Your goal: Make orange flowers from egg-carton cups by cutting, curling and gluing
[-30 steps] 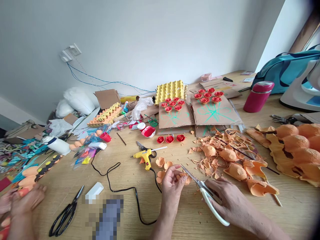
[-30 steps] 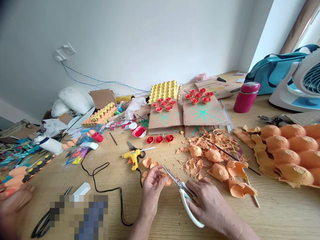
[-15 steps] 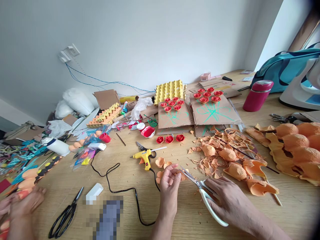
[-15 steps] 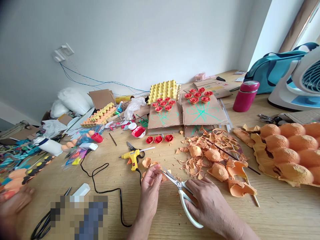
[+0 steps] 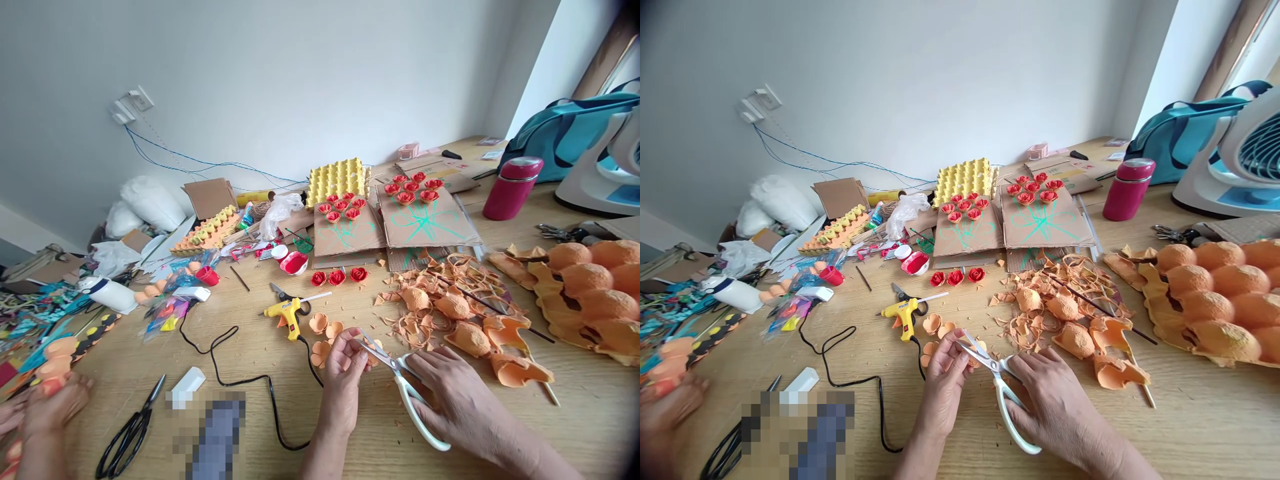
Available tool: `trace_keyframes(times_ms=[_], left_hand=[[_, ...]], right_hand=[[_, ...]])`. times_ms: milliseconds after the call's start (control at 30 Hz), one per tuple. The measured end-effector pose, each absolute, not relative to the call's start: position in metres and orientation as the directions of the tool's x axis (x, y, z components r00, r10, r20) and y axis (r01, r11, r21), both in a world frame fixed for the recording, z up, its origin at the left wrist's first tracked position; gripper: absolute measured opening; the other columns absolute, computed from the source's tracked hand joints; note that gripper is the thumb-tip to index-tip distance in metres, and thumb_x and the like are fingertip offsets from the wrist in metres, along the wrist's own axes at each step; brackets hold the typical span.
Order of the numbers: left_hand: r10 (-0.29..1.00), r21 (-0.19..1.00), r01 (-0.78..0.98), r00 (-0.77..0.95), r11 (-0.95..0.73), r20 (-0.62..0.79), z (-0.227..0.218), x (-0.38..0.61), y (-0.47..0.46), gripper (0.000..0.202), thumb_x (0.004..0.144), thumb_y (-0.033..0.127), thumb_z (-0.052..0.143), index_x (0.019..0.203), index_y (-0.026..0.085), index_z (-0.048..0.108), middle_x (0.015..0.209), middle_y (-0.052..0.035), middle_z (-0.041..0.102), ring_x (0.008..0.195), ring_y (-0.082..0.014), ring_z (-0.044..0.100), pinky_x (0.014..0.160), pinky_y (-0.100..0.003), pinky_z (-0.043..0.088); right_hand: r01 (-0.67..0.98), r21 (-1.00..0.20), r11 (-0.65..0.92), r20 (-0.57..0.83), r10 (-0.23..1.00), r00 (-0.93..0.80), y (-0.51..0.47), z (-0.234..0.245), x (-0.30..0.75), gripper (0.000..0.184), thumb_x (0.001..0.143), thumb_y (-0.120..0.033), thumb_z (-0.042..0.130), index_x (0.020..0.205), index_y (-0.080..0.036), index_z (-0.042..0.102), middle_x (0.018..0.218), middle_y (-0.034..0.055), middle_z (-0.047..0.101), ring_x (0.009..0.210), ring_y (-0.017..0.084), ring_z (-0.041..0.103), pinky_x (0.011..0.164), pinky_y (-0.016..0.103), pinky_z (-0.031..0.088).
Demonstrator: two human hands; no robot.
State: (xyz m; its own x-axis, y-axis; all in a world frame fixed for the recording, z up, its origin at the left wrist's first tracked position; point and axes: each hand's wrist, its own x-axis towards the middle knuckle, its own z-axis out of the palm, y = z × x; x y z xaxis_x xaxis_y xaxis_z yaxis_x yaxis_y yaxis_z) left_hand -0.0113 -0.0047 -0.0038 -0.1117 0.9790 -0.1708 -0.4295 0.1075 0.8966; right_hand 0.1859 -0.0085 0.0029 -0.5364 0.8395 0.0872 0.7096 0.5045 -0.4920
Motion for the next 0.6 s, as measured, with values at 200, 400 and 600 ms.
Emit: trace_keyframes(times_ms=[200,400,600], left_hand=[[0.985,0.89,-0.439,-0.059,0.123,-0.165,-0.0032,-0.0112,-0.0053,0.041,0.075,0.037,0.088,0.107,0.02,0.07,0.087,-0.0017,0.071,0.075,-0.0119,0.062,0.069,-0.023,0.046],[0.98,0.862,-0.48,-0.027,0.16,-0.197,-0.0044,-0.0087,-0.0061,0.041,0.074,0.033,0.089,0.106,0.019,0.069,0.089,-0.0017,0.07,0.077,-0.0122,0.062,0.07,-0.023,0.047],[0.979,0.851,-0.496,-0.01,0.174,-0.206,-0.0033,-0.0073,-0.0077,0.041,0.072,0.033,0.09,0.105,0.019,0.069,0.089,-0.0016,0.069,0.078,-0.0129,0.062,0.073,-0.024,0.049]], right_hand=[[0.691,-0.503,0.519,0.113,0.832,-0.543,-0.0088,0.0047,0.1868,0.008,0.091,-0.028,0.06,0.088,-0.022,0.057,0.083,0.003,0.063,0.074,0.024,0.056,0.075,0.039,0.038],[0.677,-0.503,0.537,0.152,0.826,-0.542,-0.0092,0.003,0.1866,0.01,0.09,-0.03,0.062,0.089,-0.022,0.056,0.085,0.0035,0.062,0.075,0.024,0.055,0.076,0.039,0.037],[0.652,-0.518,0.554,0.195,0.818,-0.541,-0.0093,-0.0008,0.1881,0.015,0.092,-0.034,0.063,0.09,-0.022,0.055,0.085,0.0033,0.062,0.076,0.024,0.056,0.077,0.04,0.037]])
